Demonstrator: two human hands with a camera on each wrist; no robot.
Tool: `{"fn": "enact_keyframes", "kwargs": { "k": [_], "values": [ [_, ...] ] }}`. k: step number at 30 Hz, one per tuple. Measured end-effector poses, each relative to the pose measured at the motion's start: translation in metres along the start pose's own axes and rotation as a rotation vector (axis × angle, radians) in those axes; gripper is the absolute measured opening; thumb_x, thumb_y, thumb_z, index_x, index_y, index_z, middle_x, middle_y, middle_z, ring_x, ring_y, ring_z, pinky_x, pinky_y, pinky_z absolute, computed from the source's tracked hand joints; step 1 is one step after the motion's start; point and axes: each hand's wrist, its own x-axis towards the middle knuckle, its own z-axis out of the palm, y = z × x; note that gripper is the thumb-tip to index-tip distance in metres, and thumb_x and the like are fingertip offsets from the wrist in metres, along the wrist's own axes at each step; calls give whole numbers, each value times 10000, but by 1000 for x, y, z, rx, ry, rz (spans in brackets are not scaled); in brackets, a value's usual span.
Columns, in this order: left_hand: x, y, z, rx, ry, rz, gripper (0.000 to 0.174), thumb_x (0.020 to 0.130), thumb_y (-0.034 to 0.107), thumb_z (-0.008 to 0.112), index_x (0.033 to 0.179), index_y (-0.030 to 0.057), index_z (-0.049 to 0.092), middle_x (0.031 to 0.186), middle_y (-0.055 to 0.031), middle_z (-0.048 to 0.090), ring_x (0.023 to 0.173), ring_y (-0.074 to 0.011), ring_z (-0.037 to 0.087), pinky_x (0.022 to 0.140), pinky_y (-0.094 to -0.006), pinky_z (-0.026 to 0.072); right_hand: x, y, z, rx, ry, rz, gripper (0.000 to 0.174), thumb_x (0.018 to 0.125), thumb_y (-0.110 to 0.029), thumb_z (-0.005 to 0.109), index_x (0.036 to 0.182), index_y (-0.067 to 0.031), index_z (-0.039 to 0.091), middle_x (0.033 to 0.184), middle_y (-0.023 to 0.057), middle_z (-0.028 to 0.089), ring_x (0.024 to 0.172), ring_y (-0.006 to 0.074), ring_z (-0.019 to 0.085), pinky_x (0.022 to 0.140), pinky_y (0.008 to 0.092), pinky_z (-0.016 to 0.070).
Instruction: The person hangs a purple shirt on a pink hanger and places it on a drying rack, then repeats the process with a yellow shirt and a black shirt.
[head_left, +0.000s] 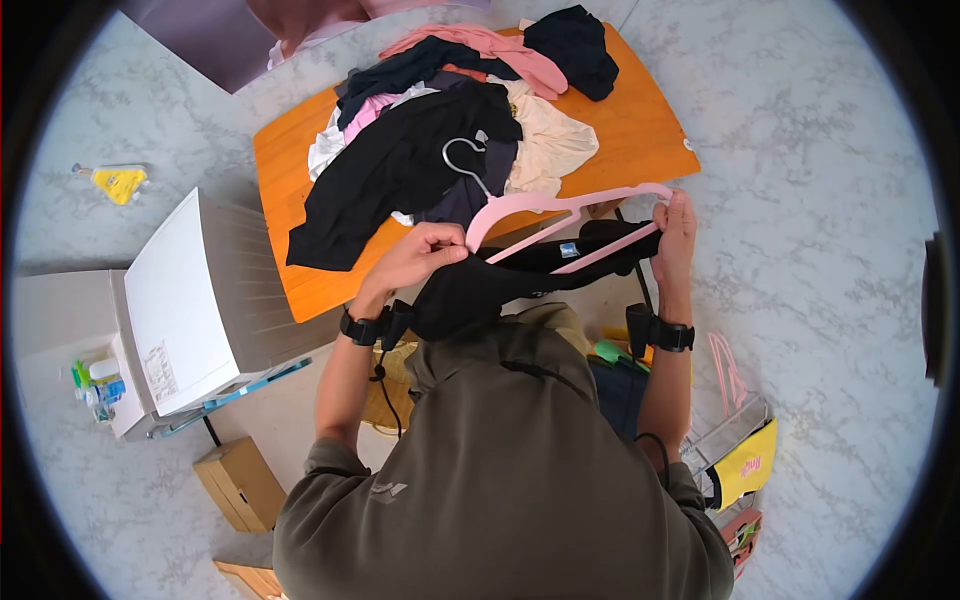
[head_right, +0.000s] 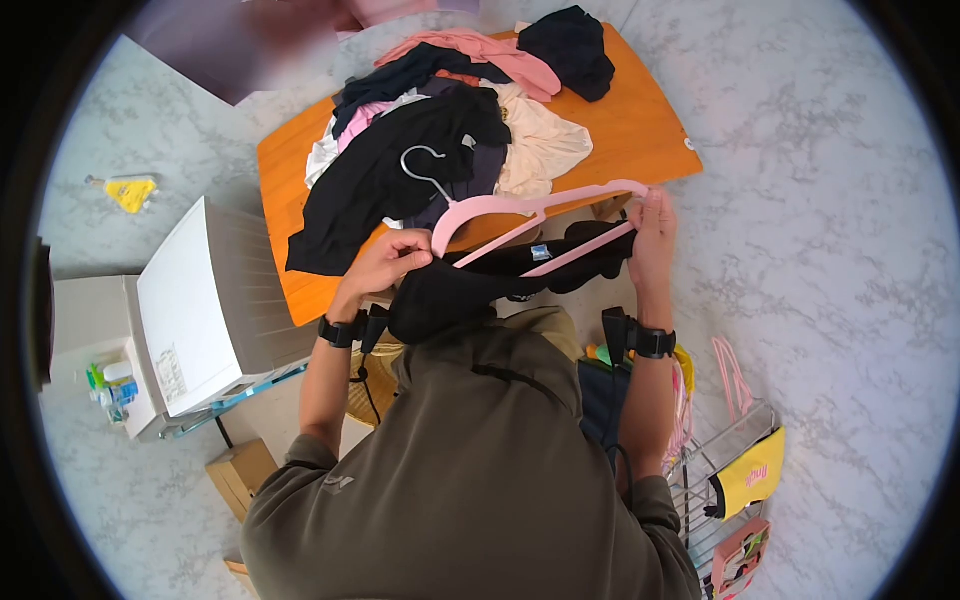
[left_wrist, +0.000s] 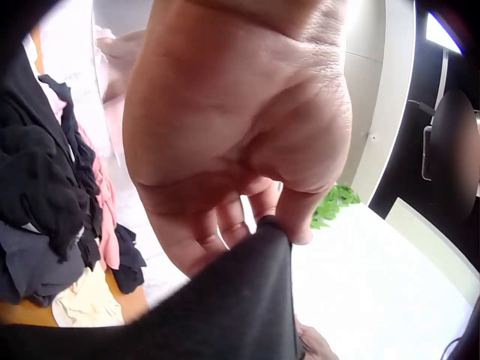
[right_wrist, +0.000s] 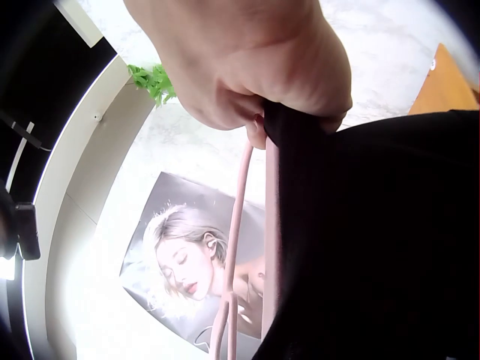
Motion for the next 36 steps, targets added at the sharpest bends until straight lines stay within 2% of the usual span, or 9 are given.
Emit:
{"fn": "enact_keyframes", "kwargs": {
  "k": [11,17,19,22,25,28,33,35,36],
  "values": [
    [18,9,0,217,206,-8,119,904,113,615,891,24,538,674,51,466,617,-30,370,549,-208,326,-13,11,8,72,94,-66,280,1026,-259,364,923,-51,521,655,-46,347,604,40,303,545,206,245],
    [32,24,26,-216,354,53,124,926,63,554,1006,48,460,657,32,456,612,-38,415,557,-211,369,-17,22,20,10,-2,-69,249,1018,-242,389,938,-54,532,696,-30,409,614,47,340,571,190,272],
    [30,20,13,-35,167,6,105,944,54,510,1031,62,454,655,11,465,594,-57,464,553,-211,374,-14,23,19,51,6,-39,196,1002,-204,427,973,-47,540,722,-22,440,623,51,379,576,184,296],
    [22,21,7,82,197,-108,64,939,47,497,995,32,469,656,-5,500,640,-69,464,574,-238,383,-10,17,18,139,57,97,134,961,-119,496,1048,-33,550,791,-4,502,670,60,465,591,177,353],
    [17,23,10,284,225,-78,60,930,55,506,974,20,483,638,-62,506,620,-128,473,576,-274,385,-4,22,3,226,73,262,217,902,-26,538,1119,-31,548,865,15,550,746,71,535,613,186,416],
    [13,24,16,435,175,13,28,930,64,506,924,40,492,655,-13,424,612,-105,439,578,-252,368,0,34,-12,124,-10,303,309,836,32,555,1138,-39,555,919,22,576,800,81,565,647,211,458],
    [18,16,18,485,188,29,82,914,77,527,906,-3,509,710,-123,491,642,-247,499,622,-302,404,-4,54,-2,-337,-184,52,313,735,71,548,1025,-29,612,893,45,613,797,151,600,681,286,483],
    [25,20,28,530,184,105,100,898,76,535,942,-11,515,738,-243,555,740,-440,536,623,-419,428,-11,54,12,-756,-190,-144,218,715,81,518,886,-7,621,840,107,624,791,250,613,695,338,480],
    [28,17,32,529,184,104,100,898,76,535,942,-11,515,738,-243,555,740,-440,536,623,-419,428,-16,51,21,-756,-191,-143,218,715,81,518,886,-7,621,840,107,624,791,250,613,695,338,480]
  ]
}}
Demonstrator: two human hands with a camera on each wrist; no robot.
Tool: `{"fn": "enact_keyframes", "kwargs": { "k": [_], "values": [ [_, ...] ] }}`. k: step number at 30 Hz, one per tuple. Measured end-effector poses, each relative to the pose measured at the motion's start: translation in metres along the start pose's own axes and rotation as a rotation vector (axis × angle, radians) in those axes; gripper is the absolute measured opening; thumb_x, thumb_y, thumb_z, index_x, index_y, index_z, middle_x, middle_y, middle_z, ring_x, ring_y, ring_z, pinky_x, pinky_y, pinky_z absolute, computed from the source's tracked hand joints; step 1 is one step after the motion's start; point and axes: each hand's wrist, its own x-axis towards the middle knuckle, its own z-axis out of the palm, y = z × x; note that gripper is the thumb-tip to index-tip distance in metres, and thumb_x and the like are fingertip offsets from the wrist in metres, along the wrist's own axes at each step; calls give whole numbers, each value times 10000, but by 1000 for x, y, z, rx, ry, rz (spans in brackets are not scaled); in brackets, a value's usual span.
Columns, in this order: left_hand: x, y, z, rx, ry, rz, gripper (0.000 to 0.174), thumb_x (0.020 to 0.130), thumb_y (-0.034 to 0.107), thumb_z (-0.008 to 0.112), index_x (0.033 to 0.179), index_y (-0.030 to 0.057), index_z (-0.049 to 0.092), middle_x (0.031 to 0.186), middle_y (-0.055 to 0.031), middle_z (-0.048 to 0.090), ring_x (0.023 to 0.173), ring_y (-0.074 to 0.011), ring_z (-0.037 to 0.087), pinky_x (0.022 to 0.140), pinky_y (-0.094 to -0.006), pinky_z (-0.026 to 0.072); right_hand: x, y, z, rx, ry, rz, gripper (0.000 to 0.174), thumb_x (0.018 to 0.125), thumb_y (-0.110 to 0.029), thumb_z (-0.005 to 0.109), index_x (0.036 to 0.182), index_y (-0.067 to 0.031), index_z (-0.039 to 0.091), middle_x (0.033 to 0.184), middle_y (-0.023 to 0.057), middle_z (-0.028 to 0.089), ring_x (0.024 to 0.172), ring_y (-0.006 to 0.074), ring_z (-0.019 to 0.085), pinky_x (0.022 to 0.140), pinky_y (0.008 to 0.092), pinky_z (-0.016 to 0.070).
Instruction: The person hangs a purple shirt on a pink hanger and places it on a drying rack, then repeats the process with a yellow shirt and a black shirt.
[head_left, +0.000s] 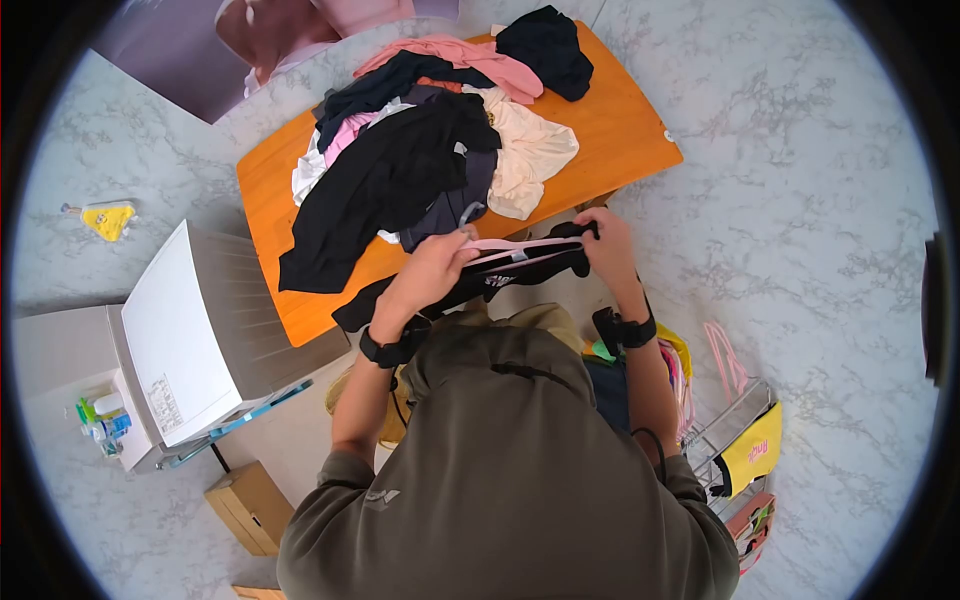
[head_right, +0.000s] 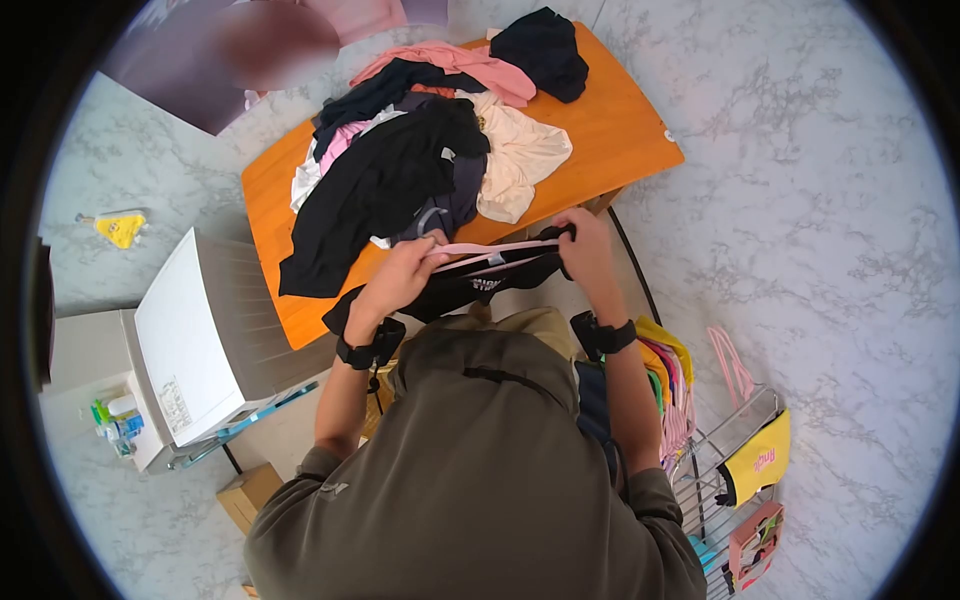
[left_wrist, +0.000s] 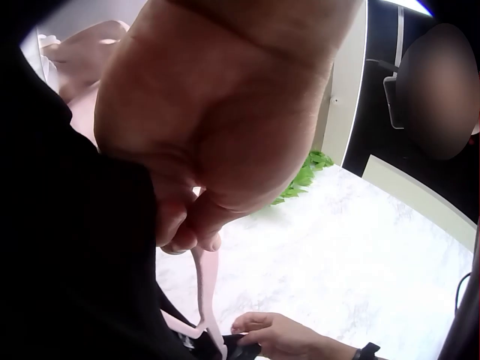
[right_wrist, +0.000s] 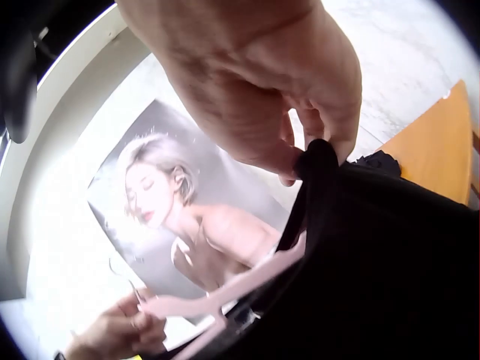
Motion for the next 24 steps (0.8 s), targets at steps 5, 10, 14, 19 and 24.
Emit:
{"fn": "enact_keyframes", "kwargs": {
  "k": [5,10,14,19,24],
  "values": [
    [8,3,16,103,-25,23,95,895,62,522,922,-29,524,827,-244,571,815,-446,544,673,-443,440,-10,-20,17,-112,-58,-99,177,699,78,509,836,10,599,830,162,620,803,332,611,720,377,483],
    [7,2,20,210,45,24,132,868,72,548,968,-13,531,847,-236,606,800,-431,569,649,-490,445,-14,-8,16,-77,-7,-71,186,697,87,503,826,1,605,843,152,630,804,328,620,711,396,488],
    [1,-7,18,225,66,6,155,872,78,547,1001,-5,530,870,-230,607,809,-431,567,649,-488,450,-15,22,0,-227,51,12,252,662,92,515,853,-25,630,860,135,650,829,315,629,730,387,495],
    [3,0,24,135,-18,-5,159,880,96,549,1006,1,529,877,-232,605,813,-431,566,652,-488,449,-15,46,-1,-336,14,112,312,620,93,510,867,-40,648,855,132,657,839,307,632,748,378,493],
    [3,-1,34,148,-40,67,182,892,114,553,1027,-4,522,867,-238,602,825,-427,569,660,-474,453,-8,57,-5,-246,-64,191,300,649,25,571,922,-63,663,895,131,670,886,301,630,801,374,492]
  ]
}}
